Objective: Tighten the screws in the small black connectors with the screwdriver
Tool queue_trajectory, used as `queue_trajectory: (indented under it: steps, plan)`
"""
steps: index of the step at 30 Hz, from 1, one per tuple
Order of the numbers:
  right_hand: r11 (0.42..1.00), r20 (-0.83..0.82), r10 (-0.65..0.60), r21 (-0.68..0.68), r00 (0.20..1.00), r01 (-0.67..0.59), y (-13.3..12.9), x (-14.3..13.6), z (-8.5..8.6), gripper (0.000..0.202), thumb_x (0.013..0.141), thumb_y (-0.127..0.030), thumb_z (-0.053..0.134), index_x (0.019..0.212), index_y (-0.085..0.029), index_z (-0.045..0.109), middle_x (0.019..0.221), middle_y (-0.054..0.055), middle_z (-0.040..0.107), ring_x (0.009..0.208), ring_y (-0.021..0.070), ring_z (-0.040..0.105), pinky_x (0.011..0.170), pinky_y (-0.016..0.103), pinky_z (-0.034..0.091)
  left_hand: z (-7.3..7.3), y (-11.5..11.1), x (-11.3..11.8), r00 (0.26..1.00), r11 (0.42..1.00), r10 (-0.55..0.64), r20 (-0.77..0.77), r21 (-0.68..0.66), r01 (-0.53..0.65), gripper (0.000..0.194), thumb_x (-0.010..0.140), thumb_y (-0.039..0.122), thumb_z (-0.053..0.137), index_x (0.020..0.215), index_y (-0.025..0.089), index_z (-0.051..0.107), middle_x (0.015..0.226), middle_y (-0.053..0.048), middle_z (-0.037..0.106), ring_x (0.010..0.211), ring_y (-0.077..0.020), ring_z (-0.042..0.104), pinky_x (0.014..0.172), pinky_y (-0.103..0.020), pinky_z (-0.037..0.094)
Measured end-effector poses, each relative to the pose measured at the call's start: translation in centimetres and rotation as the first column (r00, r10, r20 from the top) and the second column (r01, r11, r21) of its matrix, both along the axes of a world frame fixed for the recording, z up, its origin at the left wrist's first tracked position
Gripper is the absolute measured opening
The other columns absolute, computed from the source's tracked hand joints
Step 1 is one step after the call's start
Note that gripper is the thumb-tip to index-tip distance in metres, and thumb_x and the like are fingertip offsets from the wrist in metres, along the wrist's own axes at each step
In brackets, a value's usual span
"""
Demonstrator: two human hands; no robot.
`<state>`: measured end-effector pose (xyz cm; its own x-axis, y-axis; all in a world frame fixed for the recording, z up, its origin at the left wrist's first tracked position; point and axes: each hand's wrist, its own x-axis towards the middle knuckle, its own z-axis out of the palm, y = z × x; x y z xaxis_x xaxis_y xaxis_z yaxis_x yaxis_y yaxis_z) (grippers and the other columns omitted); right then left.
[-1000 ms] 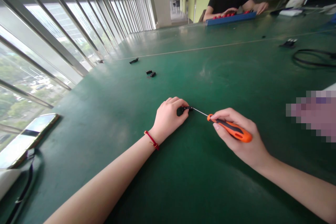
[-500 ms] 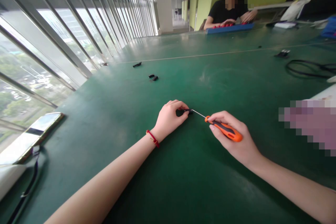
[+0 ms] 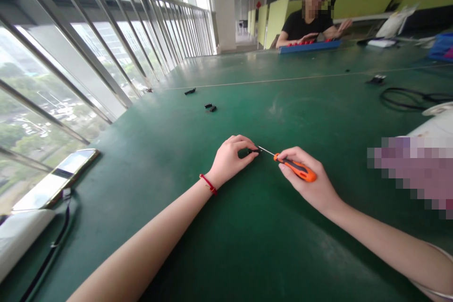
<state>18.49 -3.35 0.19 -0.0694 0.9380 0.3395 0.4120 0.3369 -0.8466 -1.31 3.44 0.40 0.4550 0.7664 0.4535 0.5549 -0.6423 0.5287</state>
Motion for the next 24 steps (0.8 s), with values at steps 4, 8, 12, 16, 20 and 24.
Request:
queue_trajectory:
  steps: [4,8,12,16,20,24]
  plan:
    - [1.000,-0.002,0.006,-0.007,1.000,-0.006,0.0,-0.1,-0.1,0.010,0.079,-0.026,0.056,0.087,-0.019,0.055,0.090,0.005,0.064,0.082,0.0175,0.062,0.070,0.026,0.046,-0.4,-0.2,-0.1,0.997,0.999,0.012,-0.070,0.038,-0.009,0.013,0.080,0.028,0.060,0.084,0.021,0.070,0.102,-0.002,0.067,0.092,-0.0179,0.058,0.087,-0.034,0.046]
    - [1.000,0.004,0.014,-0.016,1.000,-0.014,0.0,-0.1,0.0,0.010,0.079,-0.025,0.055,0.087,-0.019,0.054,0.089,0.005,0.064,0.082,0.0176,0.061,0.071,0.027,0.045,-0.8,-0.1,-0.1,0.991,0.999,0.013,-0.130,0.043,-0.008,0.013,0.079,0.027,0.060,0.085,0.022,0.071,0.103,-0.001,0.067,0.096,-0.0186,0.058,0.088,-0.034,0.046]
    - [0.999,0.025,0.028,-0.020,0.999,-0.028,0.0,-0.1,-0.1,0.011,0.078,-0.024,0.055,0.088,-0.019,0.054,0.091,0.005,0.064,0.083,0.0181,0.062,0.072,0.027,0.045,-0.7,0.0,0.1,0.986,0.999,0.033,-0.160,0.047,-0.026,0.014,0.079,0.026,0.060,0.085,0.022,0.071,0.101,0.000,0.069,0.094,-0.0183,0.059,0.089,-0.034,0.046]
    - [1.000,0.024,0.031,-0.003,0.999,-0.031,0.0,-0.1,-0.2,0.010,0.078,-0.023,0.055,0.088,-0.020,0.055,0.091,0.005,0.064,0.084,0.0180,0.062,0.072,0.027,0.045,-0.3,-0.6,-0.4,0.984,0.996,0.083,-0.155,0.055,-0.075,0.015,0.080,0.027,0.059,0.085,0.022,0.071,0.101,-0.001,0.068,0.093,-0.0180,0.060,0.088,-0.034,0.047]
    - [0.999,0.027,0.042,0.002,0.999,-0.042,0.0,-0.1,-0.2,0.010,0.078,-0.023,0.055,0.088,-0.019,0.055,0.090,0.004,0.065,0.083,0.0177,0.062,0.071,0.027,0.045,0.3,-2.3,-4.1,0.969,0.977,0.213,-0.126,0.057,-0.207,0.018,0.081,0.033,0.057,0.086,0.023,0.071,0.103,-0.001,0.067,0.094,-0.0175,0.061,0.087,-0.031,0.048]
    - [0.998,0.058,0.062,0.000,0.996,-0.062,-0.2,-0.2,-0.1,0.011,0.078,-0.023,0.055,0.089,-0.020,0.055,0.091,0.004,0.065,0.082,0.0177,0.063,0.071,0.027,0.046,1.6,-4.7,-11.0,0.827,0.859,0.511,-0.235,0.099,-0.502,0.017,0.078,0.035,0.059,0.084,0.024,0.071,0.103,0.000,0.067,0.094,-0.0195,0.062,0.084,-0.030,0.047]
